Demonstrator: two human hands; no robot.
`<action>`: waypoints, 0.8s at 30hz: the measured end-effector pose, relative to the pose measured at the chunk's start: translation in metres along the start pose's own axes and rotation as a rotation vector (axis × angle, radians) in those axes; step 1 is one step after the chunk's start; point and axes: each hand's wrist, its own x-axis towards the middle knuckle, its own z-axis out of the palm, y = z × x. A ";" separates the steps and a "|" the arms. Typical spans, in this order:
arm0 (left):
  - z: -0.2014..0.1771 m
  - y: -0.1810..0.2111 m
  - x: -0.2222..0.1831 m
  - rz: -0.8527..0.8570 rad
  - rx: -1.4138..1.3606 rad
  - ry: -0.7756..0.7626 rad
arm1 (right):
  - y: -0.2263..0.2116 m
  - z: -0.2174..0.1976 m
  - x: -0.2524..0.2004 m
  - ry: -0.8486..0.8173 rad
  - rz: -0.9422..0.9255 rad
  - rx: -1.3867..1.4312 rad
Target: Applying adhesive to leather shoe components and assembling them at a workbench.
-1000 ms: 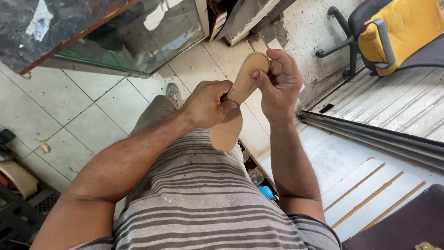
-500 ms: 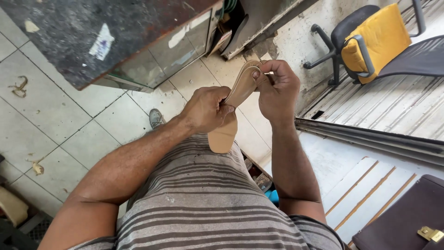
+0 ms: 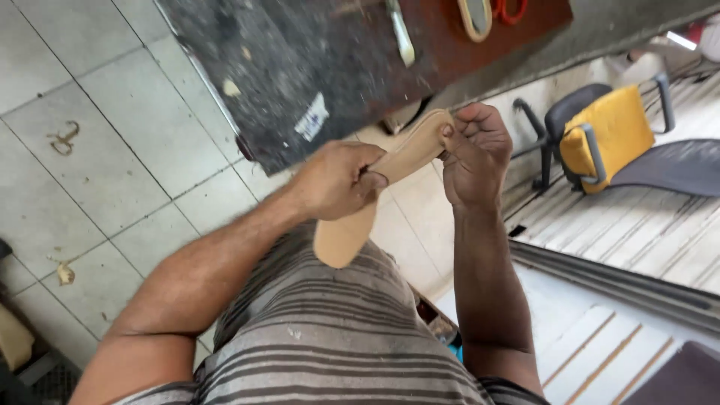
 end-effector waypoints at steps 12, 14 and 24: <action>-0.122 -0.040 0.043 -0.342 0.245 0.012 | 0.024 0.084 0.130 -0.274 -0.287 -1.506; -0.119 -0.026 0.050 -0.543 0.726 0.018 | 0.028 0.086 0.140 -0.279 -0.333 -1.490; -0.133 -0.017 0.046 -0.703 0.739 0.183 | -0.025 0.030 0.152 -0.413 -0.036 -0.417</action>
